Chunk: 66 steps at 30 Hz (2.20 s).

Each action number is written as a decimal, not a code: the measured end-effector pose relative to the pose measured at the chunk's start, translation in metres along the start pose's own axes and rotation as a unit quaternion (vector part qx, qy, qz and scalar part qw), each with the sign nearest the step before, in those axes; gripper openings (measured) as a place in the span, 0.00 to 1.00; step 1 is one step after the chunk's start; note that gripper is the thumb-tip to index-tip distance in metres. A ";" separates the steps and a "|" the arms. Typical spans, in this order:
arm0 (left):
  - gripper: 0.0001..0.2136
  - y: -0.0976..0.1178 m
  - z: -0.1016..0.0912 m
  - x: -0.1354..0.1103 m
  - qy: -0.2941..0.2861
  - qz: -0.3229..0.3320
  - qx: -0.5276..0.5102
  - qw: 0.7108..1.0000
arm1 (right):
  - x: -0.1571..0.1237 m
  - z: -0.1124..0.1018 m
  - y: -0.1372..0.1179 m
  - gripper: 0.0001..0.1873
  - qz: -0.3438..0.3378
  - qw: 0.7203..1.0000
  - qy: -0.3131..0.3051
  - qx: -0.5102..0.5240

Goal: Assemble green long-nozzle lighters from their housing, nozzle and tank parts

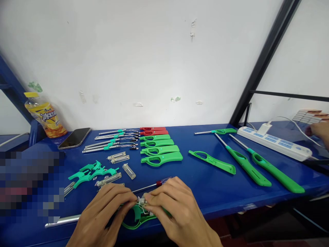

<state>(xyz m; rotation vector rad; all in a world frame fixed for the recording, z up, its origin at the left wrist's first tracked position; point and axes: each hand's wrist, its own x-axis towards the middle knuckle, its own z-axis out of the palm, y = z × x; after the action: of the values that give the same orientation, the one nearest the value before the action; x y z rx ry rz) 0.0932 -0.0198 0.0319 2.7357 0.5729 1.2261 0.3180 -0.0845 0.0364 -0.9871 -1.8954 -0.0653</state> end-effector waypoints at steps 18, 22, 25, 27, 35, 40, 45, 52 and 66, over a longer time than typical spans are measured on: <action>0.12 -0.001 0.000 -0.002 -0.011 0.008 0.021 1.000 | 0.001 -0.002 0.000 0.06 -0.010 1.000 -0.017 0.005; 0.11 -0.002 -0.001 -0.001 -0.022 0.009 0.031 0.999 | 0.001 -0.001 0.000 0.07 0.007 1.000 -0.016 0.003; 0.11 -0.001 -0.001 0.000 -0.026 -0.003 0.036 0.999 | 0.001 -0.001 -0.002 0.08 0.023 1.000 -0.009 -0.002; 0.10 0.001 -0.002 0.000 -0.018 -0.014 0.050 0.998 | 0.001 -0.001 -0.002 0.09 0.042 0.999 -0.012 0.000; 0.20 0.002 -0.003 -0.010 -0.010 0.044 0.157 0.987 | 0.003 -0.003 -0.003 0.06 0.085 0.995 -0.045 -0.027; 0.19 -0.001 -0.003 -0.012 -0.021 0.050 0.159 0.986 | 0.002 -0.004 -0.002 0.07 0.089 0.993 -0.060 -0.054; 0.15 0.000 -0.004 -0.011 -0.025 0.026 0.116 0.993 | -0.002 -0.005 -0.001 0.08 0.099 0.990 -0.082 -0.056; 0.13 0.003 -0.003 -0.011 -0.029 0.011 0.087 0.996 | -0.004 -0.008 0.001 0.06 0.094 0.987 -0.111 -0.066; 0.11 0.004 -0.004 -0.009 -0.058 0.017 0.093 0.994 | -0.008 -0.010 0.005 0.06 0.090 0.986 -0.130 -0.059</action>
<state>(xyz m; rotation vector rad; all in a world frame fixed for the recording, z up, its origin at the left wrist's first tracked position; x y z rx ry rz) 0.0860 -0.0273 0.0286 2.9565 0.6618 1.0616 0.3297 -0.0904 0.0335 -1.2966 -2.0462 0.0599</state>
